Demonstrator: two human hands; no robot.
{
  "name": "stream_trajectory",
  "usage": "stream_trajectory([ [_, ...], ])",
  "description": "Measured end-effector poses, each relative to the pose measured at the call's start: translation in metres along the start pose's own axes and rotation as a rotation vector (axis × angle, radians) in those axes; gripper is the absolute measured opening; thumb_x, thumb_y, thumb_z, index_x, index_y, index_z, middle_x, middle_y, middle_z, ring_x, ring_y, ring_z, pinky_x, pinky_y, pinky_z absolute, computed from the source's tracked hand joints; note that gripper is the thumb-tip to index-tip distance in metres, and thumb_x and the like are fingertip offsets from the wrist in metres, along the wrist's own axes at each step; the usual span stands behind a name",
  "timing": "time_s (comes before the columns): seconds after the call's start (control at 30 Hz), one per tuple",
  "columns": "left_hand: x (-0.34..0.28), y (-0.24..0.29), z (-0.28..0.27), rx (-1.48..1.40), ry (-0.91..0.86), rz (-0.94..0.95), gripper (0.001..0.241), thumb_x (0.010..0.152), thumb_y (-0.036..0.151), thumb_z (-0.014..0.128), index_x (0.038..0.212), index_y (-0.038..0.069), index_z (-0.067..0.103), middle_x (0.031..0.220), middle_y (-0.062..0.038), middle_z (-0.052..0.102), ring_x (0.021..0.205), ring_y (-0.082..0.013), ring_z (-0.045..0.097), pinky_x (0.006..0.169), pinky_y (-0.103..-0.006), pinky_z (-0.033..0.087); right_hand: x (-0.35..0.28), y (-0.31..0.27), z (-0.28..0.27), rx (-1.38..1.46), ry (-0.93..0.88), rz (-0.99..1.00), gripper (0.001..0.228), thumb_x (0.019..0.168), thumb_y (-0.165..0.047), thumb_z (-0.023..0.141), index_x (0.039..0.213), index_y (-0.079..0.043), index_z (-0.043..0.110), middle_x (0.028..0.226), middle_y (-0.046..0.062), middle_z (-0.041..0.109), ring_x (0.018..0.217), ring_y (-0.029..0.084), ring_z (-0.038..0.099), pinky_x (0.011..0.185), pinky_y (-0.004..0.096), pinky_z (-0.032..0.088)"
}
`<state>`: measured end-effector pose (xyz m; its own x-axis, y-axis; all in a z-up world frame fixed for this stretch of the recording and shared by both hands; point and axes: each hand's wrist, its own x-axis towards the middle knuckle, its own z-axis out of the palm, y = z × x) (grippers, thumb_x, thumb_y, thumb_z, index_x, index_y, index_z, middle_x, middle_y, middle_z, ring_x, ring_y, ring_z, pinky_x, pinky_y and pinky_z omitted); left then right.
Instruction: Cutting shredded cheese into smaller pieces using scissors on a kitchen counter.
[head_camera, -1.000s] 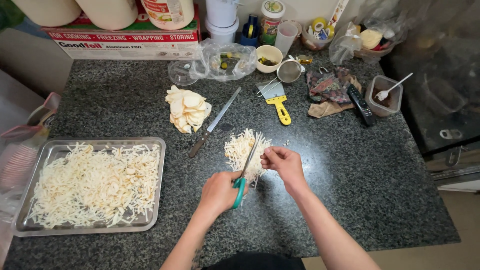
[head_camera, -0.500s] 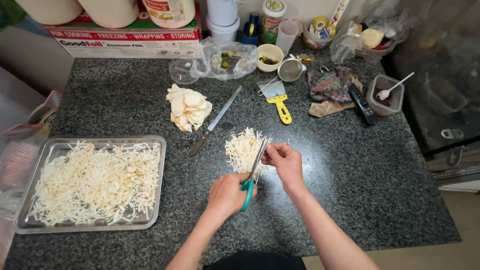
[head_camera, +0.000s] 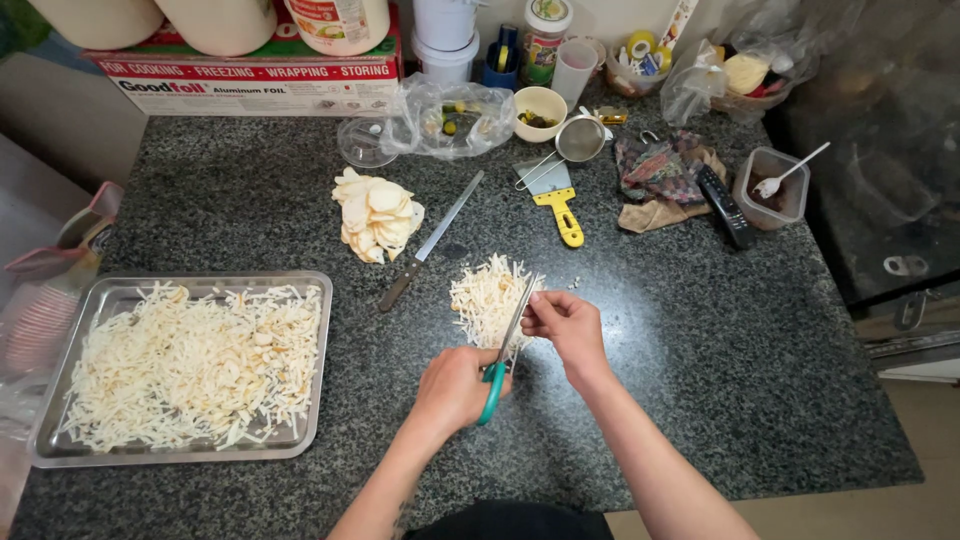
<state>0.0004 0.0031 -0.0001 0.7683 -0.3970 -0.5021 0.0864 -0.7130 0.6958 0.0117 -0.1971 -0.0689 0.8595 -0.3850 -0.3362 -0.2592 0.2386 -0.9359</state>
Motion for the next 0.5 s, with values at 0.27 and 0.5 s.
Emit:
stream_trajectory([
  [0.27, -0.0021, 0.0016, -0.0025, -0.009, 0.035, 0.046, 0.027, 0.077, 0.043, 0.069, 0.096, 0.027, 0.080, 0.079, -0.014, 0.074, 0.100, -0.0462, 0.069, 0.089, -0.0525, 0.056, 0.0020, 0.0020, -0.0004, -0.010, 0.001, -0.004, 0.024, 0.096, -0.011, 0.071, 0.107, 0.011, 0.070, 0.085, 0.023, 0.074, 0.071, 0.027, 0.076, 0.068, 0.040, 0.067],
  [0.5, -0.0015, -0.0014, -0.0098, 0.045, 0.058, -0.013, 0.032, 0.079, 0.048, 0.068, 0.105, 0.033, 0.079, 0.095, -0.014, 0.077, 0.111, -0.0448, 0.067, 0.097, -0.0508, 0.055, 0.0023, -0.0006, -0.0005, -0.015, 0.006, 0.004, 0.022, 0.096, -0.010, 0.071, 0.106, 0.010, 0.071, 0.085, 0.022, 0.074, 0.071, 0.026, 0.076, 0.068, 0.038, 0.067],
])
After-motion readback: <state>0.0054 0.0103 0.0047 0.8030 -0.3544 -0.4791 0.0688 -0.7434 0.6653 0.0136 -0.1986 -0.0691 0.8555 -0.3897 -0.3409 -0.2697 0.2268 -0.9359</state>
